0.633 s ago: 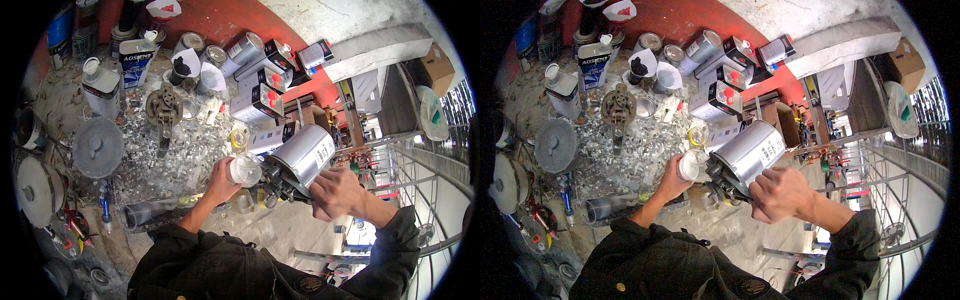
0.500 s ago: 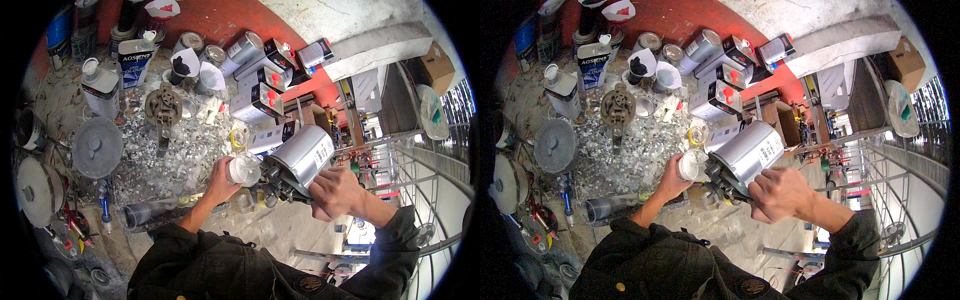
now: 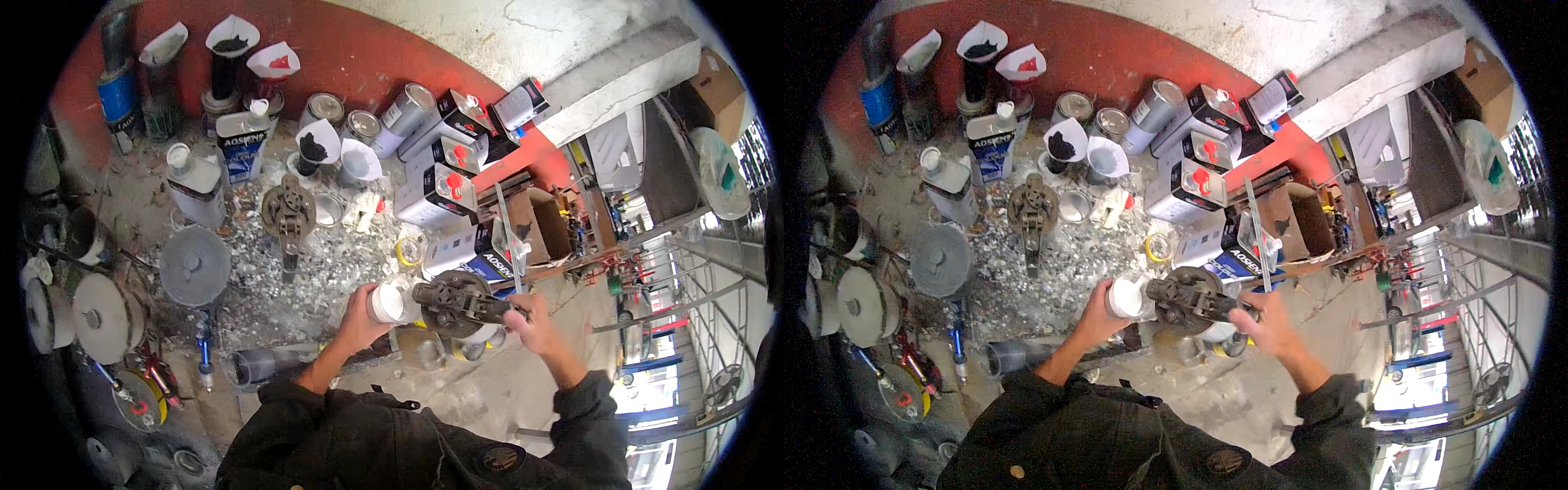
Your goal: The person mixes white paint in a cup using a metal stirrer, then walks to a white car and repeatedly dips the stirrer into the paint while holding it against the car's rear bumper and side. The person returns to the workbench and places the cup down.
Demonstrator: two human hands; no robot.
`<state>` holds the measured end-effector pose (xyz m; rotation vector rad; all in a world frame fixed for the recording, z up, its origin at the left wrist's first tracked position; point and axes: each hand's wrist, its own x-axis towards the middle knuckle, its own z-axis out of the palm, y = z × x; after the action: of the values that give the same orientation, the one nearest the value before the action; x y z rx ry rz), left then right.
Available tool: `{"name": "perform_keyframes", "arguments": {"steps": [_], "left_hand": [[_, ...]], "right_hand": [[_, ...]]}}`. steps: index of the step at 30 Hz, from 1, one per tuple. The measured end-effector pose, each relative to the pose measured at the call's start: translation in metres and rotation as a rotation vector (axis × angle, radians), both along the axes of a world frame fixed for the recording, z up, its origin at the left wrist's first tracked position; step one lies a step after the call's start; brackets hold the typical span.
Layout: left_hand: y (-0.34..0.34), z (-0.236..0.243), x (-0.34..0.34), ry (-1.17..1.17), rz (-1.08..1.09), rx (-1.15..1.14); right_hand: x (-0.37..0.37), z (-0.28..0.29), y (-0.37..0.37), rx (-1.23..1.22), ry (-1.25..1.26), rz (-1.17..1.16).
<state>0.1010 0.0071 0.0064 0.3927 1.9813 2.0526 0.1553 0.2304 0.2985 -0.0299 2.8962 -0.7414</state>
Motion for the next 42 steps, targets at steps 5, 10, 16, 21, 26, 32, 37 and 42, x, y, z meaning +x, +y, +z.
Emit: {"name": "perform_keyframes", "arguments": {"steps": [5,10,16,21,26,32,37,42], "left_hand": [[-0.019,-0.031,0.005,-0.138,-0.018,0.218],[-0.061,0.011,0.009,-0.150,0.014,0.151],[-0.095,-0.008,0.020,-0.198,0.012,-0.020],[-0.093,0.012,0.038,-0.127,0.000,-0.037],[-0.076,0.030,0.056,-0.171,-0.105,-0.156],[-0.013,0.007,0.067,0.029,-0.315,-0.264],[0.091,0.008,0.110,-0.119,-0.442,-0.051],[0.235,0.036,0.198,-0.145,-0.686,-0.095]], "right_hand": [[0.011,-0.116,0.040,-1.110,-0.029,-0.764],[-0.046,-0.236,0.002,-1.126,0.101,-0.666],[-0.084,-0.281,-0.055,-1.110,0.088,-0.679],[-0.057,-0.270,0.022,-1.554,0.489,-1.112],[-0.034,-0.210,0.106,-2.023,0.949,-1.172],[0.015,-0.170,0.170,-2.041,1.148,-1.094],[0.204,-0.137,0.242,-2.279,1.357,-0.818],[0.386,-0.087,0.273,-1.724,1.440,-1.160]]}}
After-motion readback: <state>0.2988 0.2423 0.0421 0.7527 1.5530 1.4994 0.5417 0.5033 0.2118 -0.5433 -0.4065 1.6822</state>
